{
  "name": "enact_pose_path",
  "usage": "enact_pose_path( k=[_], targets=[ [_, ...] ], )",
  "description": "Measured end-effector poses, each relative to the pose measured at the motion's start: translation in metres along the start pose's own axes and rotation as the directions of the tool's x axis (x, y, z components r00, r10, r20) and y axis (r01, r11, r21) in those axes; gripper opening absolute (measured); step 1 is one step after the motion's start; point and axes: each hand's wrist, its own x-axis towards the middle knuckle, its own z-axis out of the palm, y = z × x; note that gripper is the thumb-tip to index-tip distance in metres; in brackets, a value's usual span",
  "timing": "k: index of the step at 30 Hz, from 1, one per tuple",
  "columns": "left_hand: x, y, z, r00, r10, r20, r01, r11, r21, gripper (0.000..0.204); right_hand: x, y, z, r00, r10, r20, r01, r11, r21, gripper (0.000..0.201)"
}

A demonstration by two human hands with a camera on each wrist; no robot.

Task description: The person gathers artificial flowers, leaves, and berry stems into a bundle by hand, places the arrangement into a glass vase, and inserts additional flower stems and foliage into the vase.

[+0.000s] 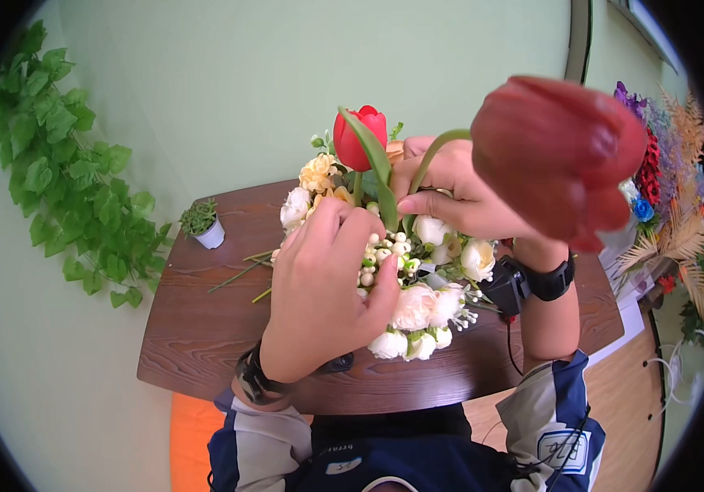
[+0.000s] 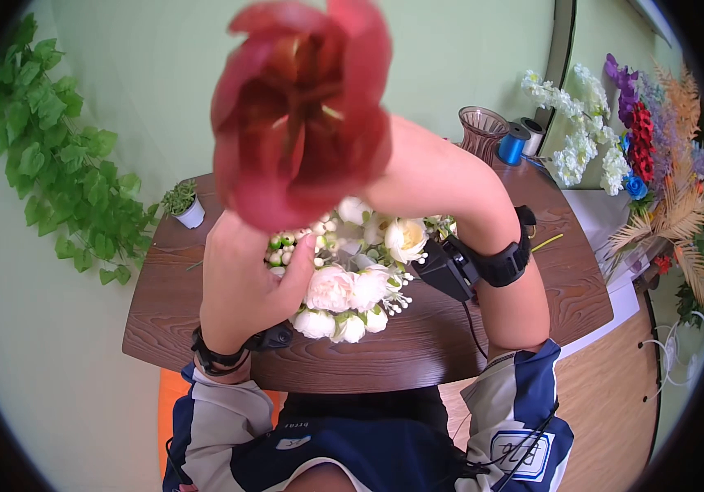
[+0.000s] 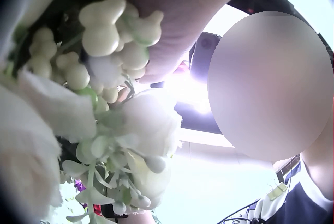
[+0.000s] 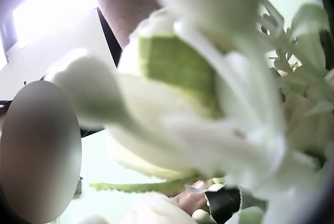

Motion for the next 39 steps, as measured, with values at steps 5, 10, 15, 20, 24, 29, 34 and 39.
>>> enact_pose_path(
  k=[5,10,15,20,24,29,34,39],
  targets=[
    [-0.001,-0.002,0.002,0.999,-0.028,-0.017,0.027,0.998,-0.051,0.019,0.005,-0.012,0.007,0.969,0.247,0.032,-0.248,0.966,0.072,0.009],
    [-0.001,-0.001,0.002,0.999,-0.039,-0.024,0.038,0.998,-0.046,0.019,-0.003,-0.022,0.012,0.966,0.250,-0.064,-0.248,0.968,0.039,0.008],
    [-0.002,-0.001,0.002,0.999,0.008,-0.031,-0.008,1.000,0.004,0.018,-0.003,-0.023,0.004,0.981,0.193,-0.015,-0.194,0.980,-0.034,0.008],
    [-0.001,0.000,0.003,1.000,-0.005,-0.013,0.005,1.000,-0.003,0.018,-0.006,-0.004,0.004,0.937,0.311,0.157,-0.330,0.938,0.109,0.009],
    [-0.002,0.000,0.004,0.999,-0.031,-0.041,0.031,1.000,0.000,0.017,-0.015,0.009,0.001,0.935,0.298,0.195,-0.351,0.862,0.365,0.014],
    [-0.002,0.003,0.005,0.990,-0.115,-0.077,0.114,0.993,-0.015,0.017,-0.027,0.028,0.002,0.989,0.074,0.126,-0.122,0.896,0.427,0.025],
    [-0.001,0.005,0.005,0.986,-0.150,-0.071,0.150,0.989,-0.006,0.018,-0.023,0.005,0.003,0.972,0.198,-0.128,-0.142,0.925,0.351,0.028],
    [-0.002,0.005,0.007,0.987,-0.133,-0.094,0.134,0.991,0.014,0.019,-0.028,0.000,0.003,0.926,0.272,-0.262,-0.149,0.901,0.408,0.023]
  ],
)
